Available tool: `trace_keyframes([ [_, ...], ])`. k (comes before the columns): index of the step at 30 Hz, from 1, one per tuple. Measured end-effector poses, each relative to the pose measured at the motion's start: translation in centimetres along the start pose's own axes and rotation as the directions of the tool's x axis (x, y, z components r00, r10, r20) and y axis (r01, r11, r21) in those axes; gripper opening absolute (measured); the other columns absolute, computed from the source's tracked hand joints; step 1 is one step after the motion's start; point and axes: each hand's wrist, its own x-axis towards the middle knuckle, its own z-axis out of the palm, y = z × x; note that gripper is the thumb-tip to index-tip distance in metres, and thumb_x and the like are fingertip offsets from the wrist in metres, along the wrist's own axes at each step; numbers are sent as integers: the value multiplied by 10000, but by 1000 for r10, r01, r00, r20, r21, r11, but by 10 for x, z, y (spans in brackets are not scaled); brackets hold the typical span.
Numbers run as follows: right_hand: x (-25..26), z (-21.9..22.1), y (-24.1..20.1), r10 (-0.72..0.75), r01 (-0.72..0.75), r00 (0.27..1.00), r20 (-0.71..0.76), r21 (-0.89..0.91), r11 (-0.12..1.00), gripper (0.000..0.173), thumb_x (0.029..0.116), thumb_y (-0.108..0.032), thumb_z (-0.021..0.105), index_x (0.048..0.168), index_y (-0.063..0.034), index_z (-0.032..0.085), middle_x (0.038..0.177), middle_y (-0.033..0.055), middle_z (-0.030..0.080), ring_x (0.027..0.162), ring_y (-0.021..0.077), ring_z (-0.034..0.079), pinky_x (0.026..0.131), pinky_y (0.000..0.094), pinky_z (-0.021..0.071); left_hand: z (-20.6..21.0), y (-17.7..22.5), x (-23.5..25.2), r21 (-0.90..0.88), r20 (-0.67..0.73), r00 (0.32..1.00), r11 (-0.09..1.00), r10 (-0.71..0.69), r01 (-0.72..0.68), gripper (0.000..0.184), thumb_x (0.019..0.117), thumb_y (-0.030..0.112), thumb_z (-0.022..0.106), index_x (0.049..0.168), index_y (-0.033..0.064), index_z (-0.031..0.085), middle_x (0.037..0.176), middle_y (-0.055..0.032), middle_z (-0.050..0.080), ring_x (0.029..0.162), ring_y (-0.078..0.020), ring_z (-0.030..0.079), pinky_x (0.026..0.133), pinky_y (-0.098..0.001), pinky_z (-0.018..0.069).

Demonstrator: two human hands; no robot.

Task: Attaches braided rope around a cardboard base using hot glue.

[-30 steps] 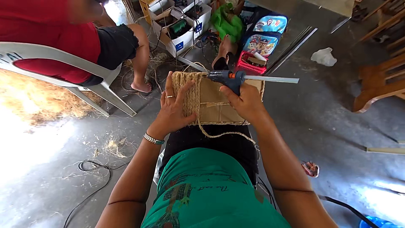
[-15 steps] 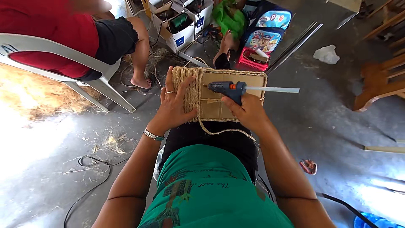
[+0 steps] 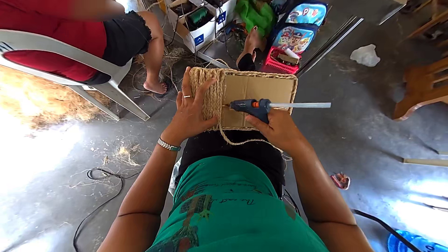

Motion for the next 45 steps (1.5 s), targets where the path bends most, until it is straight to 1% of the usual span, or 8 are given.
trace_keyframes([
  [4, -6, 0, 1, 9, -8, 1000, -25, 58, 998, 409, 1051, -474, 543, 1051, -84, 668, 714, 30, 620, 573, 118, 602, 520, 327, 523, 0, 2, 1, -16, 4, 1000, 1000, -16, 16, 989, 762, 533, 769, 1595, 434, 244, 1691, -207, -149, 1550, -461, 47, 1136, -719, 222],
  [9, -7, 8, 2, 3, -2, 1000, -22, 47, 999, 416, 1046, -476, 549, 1096, -86, 683, 798, 38, 672, 677, 125, 660, 619, 352, 571, 0, 1, 1, -22, -5, 1000, 1000, 1, -1, 979, 777, 535, 771, 1593, 437, 240, 1693, -201, -147, 1557, -454, 14, 1138, -748, 190],
  [13, -11, 15, 5, 2, -2, 1000, 2, 60, 998, 411, 1048, -468, 549, 1075, -83, 687, 780, 36, 660, 667, 124, 649, 607, 350, 561, 0, 0, 1, -29, -6, 1000, 1000, -11, 11, 987, 770, 551, 760, 1599, 432, 237, 1692, -204, -149, 1556, -454, 17, 1133, -745, 195],
  [21, -25, 22, 10, -48, 46, 998, 46, 47, 998, 421, 1037, -478, 562, 1114, -88, 700, 921, 43, 709, 865, 116, 693, 772, 352, 585, 0, 1, 3, -22, 8, 1000, 1000, -17, 17, 975, 767, 586, 742, 1593, 434, 249, 1691, -208, -145, 1550, -466, 34, 1130, -743, 204],
  [23, -22, 23, 8, -51, 50, 999, 16, 41, 998, 414, 1036, -464, 569, 1078, -76, 706, 888, 51, 705, 834, 127, 692, 747, 354, 579, 0, 1, 3, -23, -1, 1000, 1000, -11, 11, 975, 765, 586, 742, 1594, 428, 253, 1690, -214, -140, 1549, -466, 38, 1139, -726, 206],
  [28, -27, 28, 8, -33, 29, 998, 51, 70, 997, 417, 1032, -479, 574, 1148, -97, 693, 970, 49, 708, 902, 124, 690, 801, 378, 588, -2, -2, 4, -20, 5, 1000, 1000, -21, 21, 988, 765, 570, 759, 1597, 430, 245, 1691, -209, -147, 1546, -470, 51, 1129, -727, 220],
  [41, -35, 32, 5, 6, -9, 999, 36, 71, 997, 413, 1028, -490, 575, 1130, -110, 698, 934, 34, 709, 865, 114, 691, 765, 372, 586, -2, -2, 4, -30, -1, 1000, 999, -11, 11, 984, 773, 578, 748, 1603, 420, 244, 1694, -200, -145, 1554, -453, 34, 1146, -722, 206],
  [45, -39, 34, 11, 11, -13, 1000, 19, 107, 994, 418, 1031, -489, 572, 1132, -103, 694, 915, 33, 692, 797, 105, 672, 707, 350, 586, 0, 7, -9, 44, -39, 998, 998, 54, -53, 836, 897, 573, 648, 1613, 415, 246, 1691, -210, -166, 1558, -461, -37, 1176, -750, 88],
])
